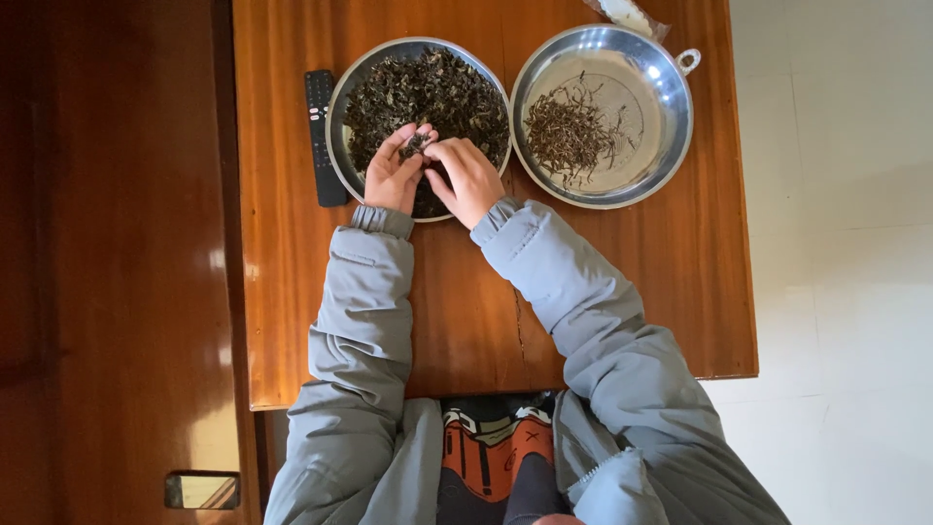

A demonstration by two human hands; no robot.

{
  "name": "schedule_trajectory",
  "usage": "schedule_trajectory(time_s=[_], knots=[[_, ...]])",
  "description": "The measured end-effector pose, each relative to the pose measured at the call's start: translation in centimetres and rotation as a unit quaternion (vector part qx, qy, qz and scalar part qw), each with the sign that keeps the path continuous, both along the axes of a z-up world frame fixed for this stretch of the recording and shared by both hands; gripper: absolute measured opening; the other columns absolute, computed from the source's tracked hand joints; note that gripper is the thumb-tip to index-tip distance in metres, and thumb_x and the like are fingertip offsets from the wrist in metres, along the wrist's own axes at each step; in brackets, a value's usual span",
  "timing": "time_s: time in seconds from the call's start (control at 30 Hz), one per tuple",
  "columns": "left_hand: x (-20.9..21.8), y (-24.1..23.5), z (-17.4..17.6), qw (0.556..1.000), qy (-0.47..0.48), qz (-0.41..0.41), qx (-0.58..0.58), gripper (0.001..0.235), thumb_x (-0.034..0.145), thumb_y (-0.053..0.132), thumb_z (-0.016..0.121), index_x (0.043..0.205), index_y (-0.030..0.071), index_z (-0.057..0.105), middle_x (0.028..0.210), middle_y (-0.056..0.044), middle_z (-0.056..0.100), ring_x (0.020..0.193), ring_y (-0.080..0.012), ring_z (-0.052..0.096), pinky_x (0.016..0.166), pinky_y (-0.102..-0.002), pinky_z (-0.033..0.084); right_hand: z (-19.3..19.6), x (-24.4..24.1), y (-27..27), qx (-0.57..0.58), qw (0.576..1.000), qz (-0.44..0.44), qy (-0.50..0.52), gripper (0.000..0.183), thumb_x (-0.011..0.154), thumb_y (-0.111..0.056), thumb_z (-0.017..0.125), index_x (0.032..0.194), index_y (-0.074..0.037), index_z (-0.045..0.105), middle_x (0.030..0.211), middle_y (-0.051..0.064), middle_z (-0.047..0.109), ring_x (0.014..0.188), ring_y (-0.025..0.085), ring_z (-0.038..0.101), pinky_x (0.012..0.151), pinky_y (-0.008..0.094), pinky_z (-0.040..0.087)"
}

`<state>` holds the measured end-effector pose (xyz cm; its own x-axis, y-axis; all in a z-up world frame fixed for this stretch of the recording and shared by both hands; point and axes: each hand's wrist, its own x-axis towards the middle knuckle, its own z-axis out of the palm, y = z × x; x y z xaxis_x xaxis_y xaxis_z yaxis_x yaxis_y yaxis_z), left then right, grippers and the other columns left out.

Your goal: Manually sorting dried tea leaves by picking out stems and debris and placing them in a separate tray.

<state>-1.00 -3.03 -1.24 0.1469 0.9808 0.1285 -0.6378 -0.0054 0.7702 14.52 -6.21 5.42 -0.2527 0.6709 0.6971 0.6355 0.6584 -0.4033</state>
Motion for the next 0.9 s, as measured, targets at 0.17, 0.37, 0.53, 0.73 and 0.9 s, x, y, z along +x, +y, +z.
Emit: schedule_trajectory(time_s=[0.17,0.37,0.53,0.73,0.9], knots=[[-0.2,0.0,-0.6,1.0,-0.009,-0.021,0.011,0.043,0.102,-0.017,0.046,0.144,-0.011,0.044,0.143,-0.029,0.057,0.135,-0.0417,0.058,0.108,-0.046,0.057,-0.5,0.1,-2.1,0.037,0.998,-0.032,-0.042,0.032,0.096,-0.02,0.072,0.123,-0.008,0.06,0.126,0.012,0.061,0.114,0.032,0.061,0.088,0.042,0.054],[-0.5,0.1,-0.8,0.999,-0.001,-0.036,0.024,0.045,0.102,-0.017,0.044,0.146,-0.009,0.044,0.146,-0.029,0.055,0.138,-0.0415,0.055,0.11,-0.048,0.054,-1.3,0.2,-1.8,0.039,0.998,-0.028,-0.041,0.041,0.098,-0.02,0.071,0.134,-0.005,0.059,0.144,0.015,0.057,0.13,0.033,0.056,0.103,0.044,0.05],[-0.2,0.0,0.1,0.999,-0.003,-0.02,0.026,0.048,0.099,-0.02,0.044,0.146,-0.011,0.041,0.146,-0.032,0.054,0.137,-0.0417,0.056,0.109,-0.045,0.056,-1.4,0.1,-1.7,0.03,0.998,-0.028,-0.057,0.042,0.099,-0.023,0.069,0.137,-0.008,0.06,0.144,0.011,0.059,0.133,0.029,0.056,0.105,0.043,0.047],[-0.6,-0.4,3.3,0.966,0.21,0.074,0.131,0.049,0.097,-0.021,0.048,0.143,-0.005,0.045,0.138,-0.026,0.061,0.13,-0.0383,0.061,0.104,-0.043,0.057,-1.5,0.5,-1.7,0.029,0.998,-0.03,-0.047,0.035,0.1,-0.02,0.068,0.132,-0.009,0.061,0.141,0.009,0.059,0.132,0.028,0.056,0.105,0.042,0.048],[-0.8,-1.0,5.2,0.811,0.533,0.155,0.185,0.044,0.101,-0.014,0.053,0.138,0.01,0.058,0.129,-0.008,0.066,0.125,-0.0287,0.063,0.109,-0.049,0.053,-1.7,1.8,-1.0,0.082,0.994,-0.068,0.016,0.017,0.099,-0.031,0.063,0.109,-0.02,0.071,0.102,-0.001,0.067,0.093,0.022,0.067,0.084,0.037,0.053]])
